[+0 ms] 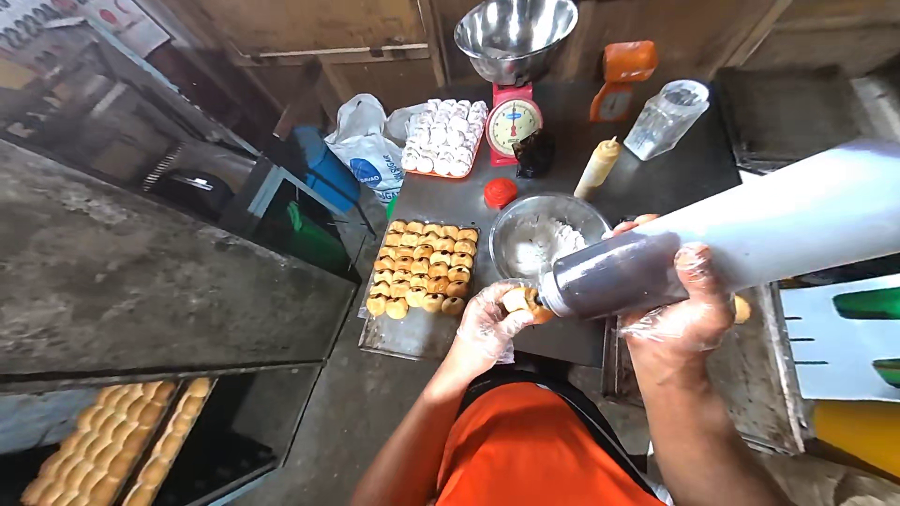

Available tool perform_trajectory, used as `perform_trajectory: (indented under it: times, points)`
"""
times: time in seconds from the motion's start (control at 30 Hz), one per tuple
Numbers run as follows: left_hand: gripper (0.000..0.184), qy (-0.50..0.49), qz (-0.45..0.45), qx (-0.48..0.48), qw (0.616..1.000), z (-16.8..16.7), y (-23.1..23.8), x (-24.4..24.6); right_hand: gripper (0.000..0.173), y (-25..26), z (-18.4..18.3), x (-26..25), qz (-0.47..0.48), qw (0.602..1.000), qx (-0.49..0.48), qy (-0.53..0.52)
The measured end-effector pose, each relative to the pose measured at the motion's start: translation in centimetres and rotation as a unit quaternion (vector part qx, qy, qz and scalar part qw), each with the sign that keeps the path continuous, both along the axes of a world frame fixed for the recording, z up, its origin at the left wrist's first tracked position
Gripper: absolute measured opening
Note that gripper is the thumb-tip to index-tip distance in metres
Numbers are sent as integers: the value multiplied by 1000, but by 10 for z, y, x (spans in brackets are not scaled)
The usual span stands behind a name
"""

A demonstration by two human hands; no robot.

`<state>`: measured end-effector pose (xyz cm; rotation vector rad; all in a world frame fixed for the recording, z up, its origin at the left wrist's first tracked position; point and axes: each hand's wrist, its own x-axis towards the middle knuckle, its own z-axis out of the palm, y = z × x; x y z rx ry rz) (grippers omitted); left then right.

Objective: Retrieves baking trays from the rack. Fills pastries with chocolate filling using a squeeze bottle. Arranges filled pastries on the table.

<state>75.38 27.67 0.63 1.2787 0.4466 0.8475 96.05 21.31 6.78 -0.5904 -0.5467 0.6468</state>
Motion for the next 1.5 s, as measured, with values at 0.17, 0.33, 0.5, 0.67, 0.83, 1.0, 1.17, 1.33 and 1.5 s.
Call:
perform_trajectory:
  times: [0.17, 0.33, 0.5, 0.67, 0.83, 1.0, 1.17, 1.33, 1.5]
  points:
    - [39, 2, 1, 0, 1000, 1, 3, -4, 37, 0, 5, -2, 5, 1000, 16, -13]
    - [38, 3, 10, 2, 1000, -1, 1, -7, 34, 0, 7, 2, 14, 999, 9, -38]
    - [38, 9, 14, 17, 1000, -3, 1, -10, 33, 1, 7, 1, 19, 998, 9, -53]
    - [38, 19, 17, 28, 999, -6, 1, -13, 30, 1, 8, -2, 13, 998, 2, -68]
    - [37, 20, 20, 32, 999, -7, 1, -17, 31, 2, 10, -4, 13, 998, 8, -69]
    - [37, 23, 23, 34, 999, -7, 2, -19, 31, 2, 11, -5, 11, 998, -3, -68]
    - [38, 20, 25, 33, 999, -9, 3, -20, 34, 3, 10, -3, 3, 998, -3, -65]
    - [42, -5, 13, 32, 999, -11, 7, -19, 35, 5, 10, -1, 13, 999, 13, -51]
    - [46, -43, 6, -1, 999, -17, 8, -23, 34, 9, 7, -5, 1, 999, -31, 8]
